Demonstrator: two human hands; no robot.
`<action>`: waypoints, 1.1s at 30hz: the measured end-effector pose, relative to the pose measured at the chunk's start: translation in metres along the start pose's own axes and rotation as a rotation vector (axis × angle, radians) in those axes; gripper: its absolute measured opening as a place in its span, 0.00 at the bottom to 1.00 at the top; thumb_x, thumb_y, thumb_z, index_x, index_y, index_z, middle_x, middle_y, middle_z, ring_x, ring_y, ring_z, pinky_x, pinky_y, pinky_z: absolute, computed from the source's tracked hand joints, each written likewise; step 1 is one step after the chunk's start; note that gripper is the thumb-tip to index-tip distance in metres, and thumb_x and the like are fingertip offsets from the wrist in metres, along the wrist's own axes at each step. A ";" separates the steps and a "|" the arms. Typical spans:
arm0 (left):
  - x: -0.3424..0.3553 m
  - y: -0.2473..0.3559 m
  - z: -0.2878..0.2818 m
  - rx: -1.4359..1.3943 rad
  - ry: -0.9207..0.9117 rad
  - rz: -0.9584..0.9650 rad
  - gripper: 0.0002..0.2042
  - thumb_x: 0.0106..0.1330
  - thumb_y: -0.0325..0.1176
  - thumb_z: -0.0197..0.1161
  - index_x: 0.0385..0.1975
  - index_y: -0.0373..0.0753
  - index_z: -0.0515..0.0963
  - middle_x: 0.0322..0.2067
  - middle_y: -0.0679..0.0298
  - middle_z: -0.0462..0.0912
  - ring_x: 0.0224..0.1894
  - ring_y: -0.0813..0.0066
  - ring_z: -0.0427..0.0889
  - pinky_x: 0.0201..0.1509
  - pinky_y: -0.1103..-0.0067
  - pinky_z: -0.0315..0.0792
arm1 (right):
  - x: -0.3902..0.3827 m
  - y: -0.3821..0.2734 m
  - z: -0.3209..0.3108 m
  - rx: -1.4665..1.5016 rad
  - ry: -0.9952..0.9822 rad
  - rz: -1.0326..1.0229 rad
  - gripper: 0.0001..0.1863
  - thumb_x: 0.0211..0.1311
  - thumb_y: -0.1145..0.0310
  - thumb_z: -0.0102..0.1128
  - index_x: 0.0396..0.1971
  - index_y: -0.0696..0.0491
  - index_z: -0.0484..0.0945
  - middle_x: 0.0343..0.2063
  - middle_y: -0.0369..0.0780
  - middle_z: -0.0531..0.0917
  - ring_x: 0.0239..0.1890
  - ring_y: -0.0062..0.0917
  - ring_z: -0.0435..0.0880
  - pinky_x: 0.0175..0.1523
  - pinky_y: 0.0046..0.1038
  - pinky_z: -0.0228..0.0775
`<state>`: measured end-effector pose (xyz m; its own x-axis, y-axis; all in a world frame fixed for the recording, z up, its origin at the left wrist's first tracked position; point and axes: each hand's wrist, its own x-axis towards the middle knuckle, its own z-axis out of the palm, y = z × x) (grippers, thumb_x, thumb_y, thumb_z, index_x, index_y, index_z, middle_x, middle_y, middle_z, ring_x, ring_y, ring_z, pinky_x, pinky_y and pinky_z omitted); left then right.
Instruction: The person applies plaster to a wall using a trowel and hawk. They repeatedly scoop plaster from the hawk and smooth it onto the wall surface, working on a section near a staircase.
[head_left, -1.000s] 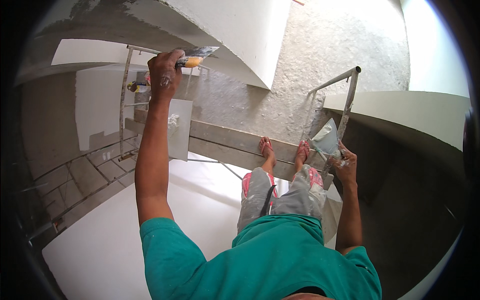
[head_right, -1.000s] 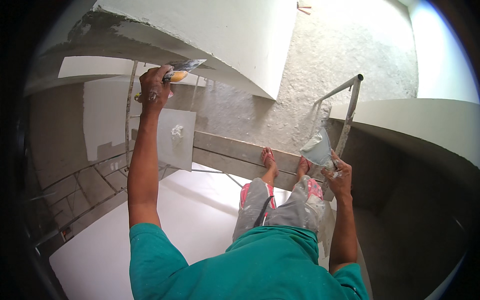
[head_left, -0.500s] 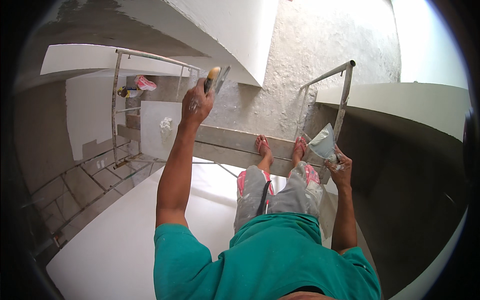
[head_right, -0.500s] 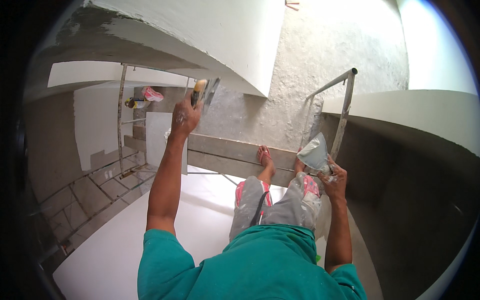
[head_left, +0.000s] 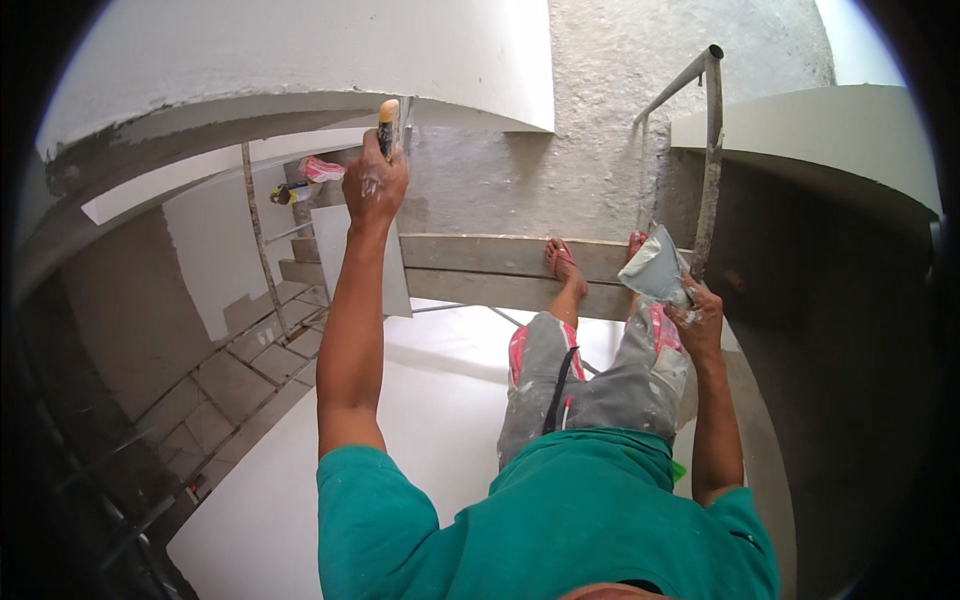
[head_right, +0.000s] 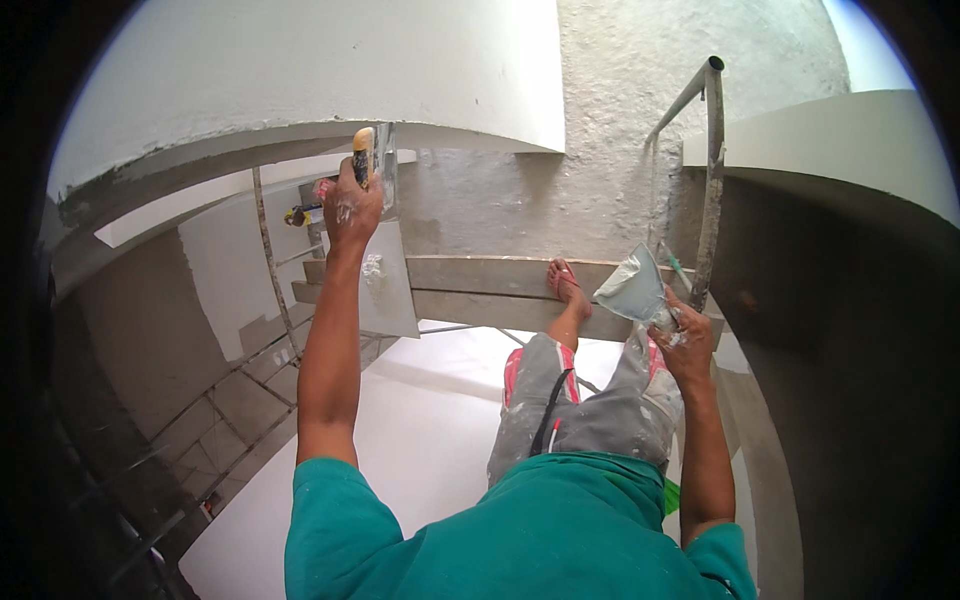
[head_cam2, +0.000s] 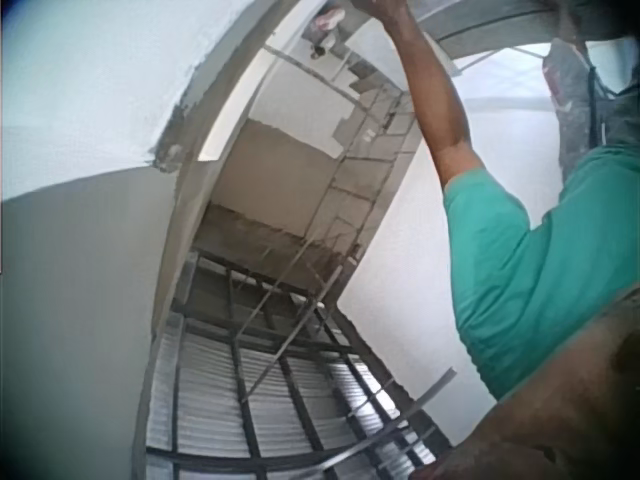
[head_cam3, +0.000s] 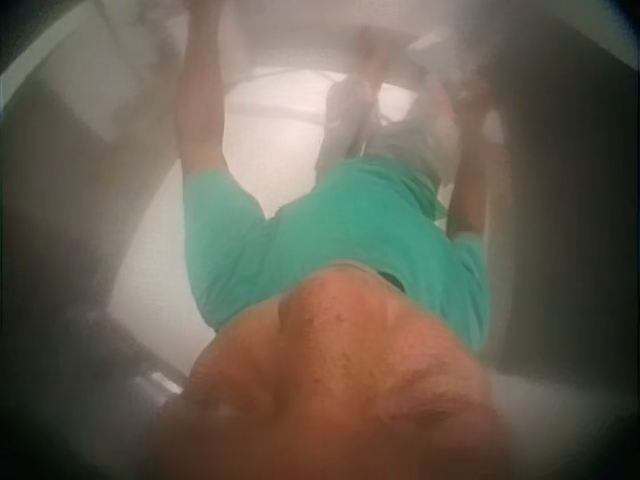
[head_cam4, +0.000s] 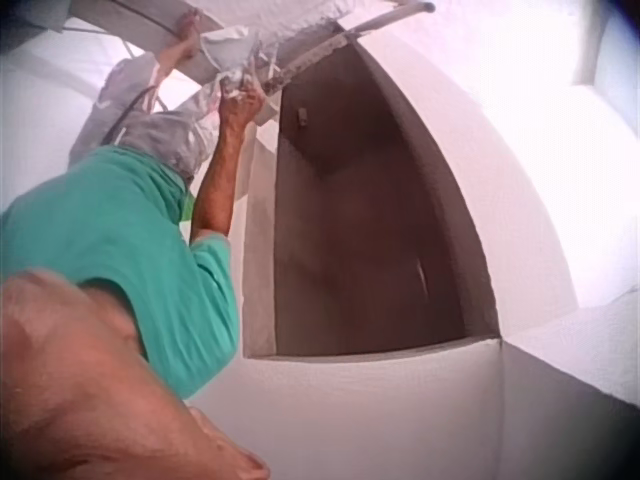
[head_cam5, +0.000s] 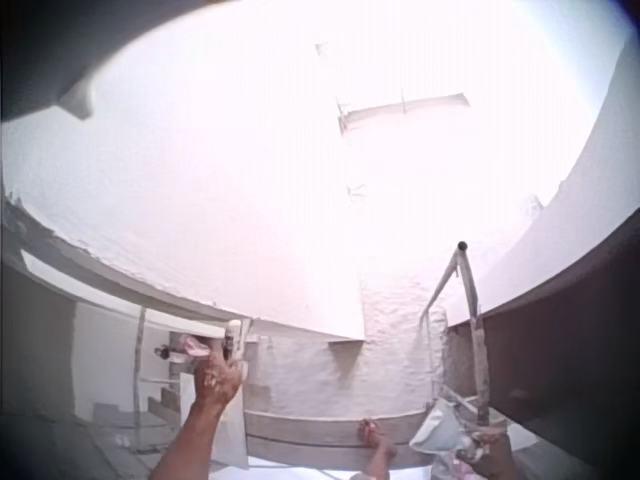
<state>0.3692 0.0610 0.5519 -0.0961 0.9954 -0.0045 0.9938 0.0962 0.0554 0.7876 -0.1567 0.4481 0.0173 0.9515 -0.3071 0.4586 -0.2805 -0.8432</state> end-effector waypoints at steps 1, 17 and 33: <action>-0.003 0.003 -0.001 -0.018 0.020 0.008 0.12 0.60 0.36 0.58 0.41 0.38 0.71 0.25 0.47 0.81 0.31 0.44 0.81 0.35 0.59 0.75 | 0.005 0.001 -0.001 -0.014 -0.003 -0.001 0.33 0.39 0.75 0.68 0.53 0.56 0.75 0.34 0.48 0.83 0.32 0.32 0.84 0.40 0.27 0.73; 0.034 -0.004 0.034 0.219 0.091 -0.020 0.12 0.57 0.35 0.59 0.37 0.34 0.72 0.24 0.45 0.81 0.28 0.46 0.82 0.33 0.60 0.77 | 0.106 0.016 0.117 0.020 -0.147 -0.179 0.34 0.39 0.73 0.70 0.54 0.52 0.74 0.29 0.44 0.82 0.28 0.28 0.80 0.38 0.27 0.72; 0.051 0.015 -0.067 0.294 0.175 -0.104 0.12 0.56 0.35 0.60 0.33 0.32 0.75 0.30 0.46 0.82 0.35 0.49 0.83 0.41 0.63 0.77 | 0.073 0.009 0.078 0.003 -0.231 -0.049 0.33 0.39 0.78 0.68 0.53 0.58 0.74 0.33 0.44 0.83 0.34 0.25 0.81 0.44 0.23 0.71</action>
<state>0.3759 0.1127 0.6191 -0.1805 0.9673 0.1779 0.9494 0.2187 -0.2256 0.7238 -0.0991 0.3840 -0.2084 0.9099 -0.3586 0.4511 -0.2358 -0.8607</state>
